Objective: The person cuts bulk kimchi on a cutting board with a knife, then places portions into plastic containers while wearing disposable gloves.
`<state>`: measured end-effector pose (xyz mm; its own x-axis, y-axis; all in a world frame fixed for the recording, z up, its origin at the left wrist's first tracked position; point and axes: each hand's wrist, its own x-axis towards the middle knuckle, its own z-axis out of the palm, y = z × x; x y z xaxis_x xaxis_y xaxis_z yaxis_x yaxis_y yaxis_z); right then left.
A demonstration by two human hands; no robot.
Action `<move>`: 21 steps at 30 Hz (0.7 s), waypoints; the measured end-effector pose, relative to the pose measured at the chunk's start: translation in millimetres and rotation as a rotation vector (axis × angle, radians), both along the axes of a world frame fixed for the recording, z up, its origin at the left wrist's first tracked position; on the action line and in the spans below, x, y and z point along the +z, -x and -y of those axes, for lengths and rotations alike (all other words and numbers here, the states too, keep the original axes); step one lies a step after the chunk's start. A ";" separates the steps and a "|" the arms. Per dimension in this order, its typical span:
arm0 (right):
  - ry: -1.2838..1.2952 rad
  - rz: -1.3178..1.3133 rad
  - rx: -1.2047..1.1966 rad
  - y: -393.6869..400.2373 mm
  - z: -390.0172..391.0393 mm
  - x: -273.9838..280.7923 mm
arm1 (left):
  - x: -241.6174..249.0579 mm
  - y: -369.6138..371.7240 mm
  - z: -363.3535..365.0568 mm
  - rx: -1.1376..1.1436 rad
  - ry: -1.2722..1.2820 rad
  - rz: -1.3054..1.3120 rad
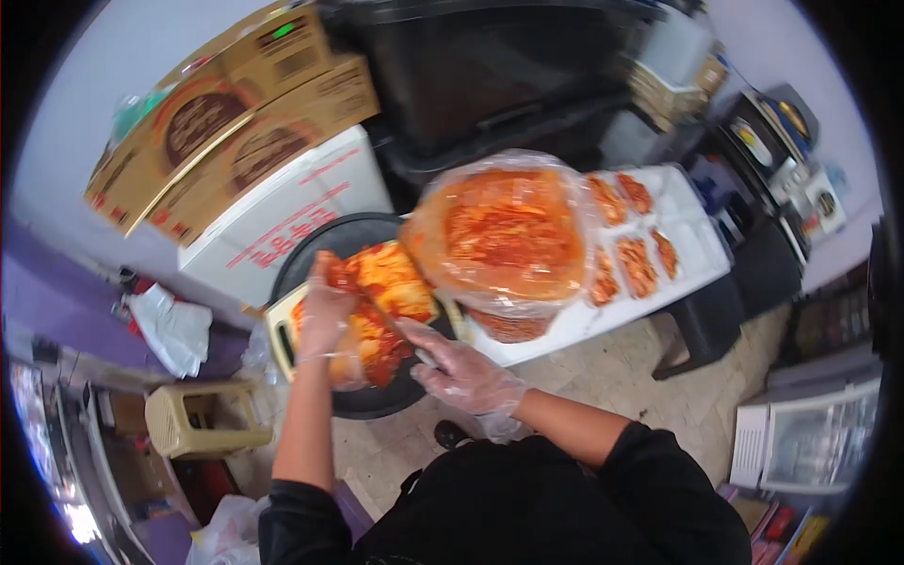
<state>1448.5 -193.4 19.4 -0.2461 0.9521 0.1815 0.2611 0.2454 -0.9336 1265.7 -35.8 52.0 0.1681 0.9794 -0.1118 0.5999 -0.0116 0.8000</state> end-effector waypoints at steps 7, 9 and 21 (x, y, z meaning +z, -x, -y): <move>-0.010 0.028 -0.150 -103.6 40.1 71.8 | 68.6 -124.1 10.0 -0.142 -0.163 0.248; -0.079 -0.041 -0.219 -152.4 60.0 68.1 | 93.5 -189.1 30.0 -0.164 -0.178 0.084; 0.418 -0.065 -0.550 -480.5 226.3 23.5 | -86.1 -578.6 137.5 -0.653 -0.197 0.187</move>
<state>1929.0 -419.8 42.9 0.2915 0.9287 -0.2293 0.1846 -0.2898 -0.9391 1844.4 -173.3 -34.1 0.7275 0.6705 0.1455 0.2732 -0.4775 0.8351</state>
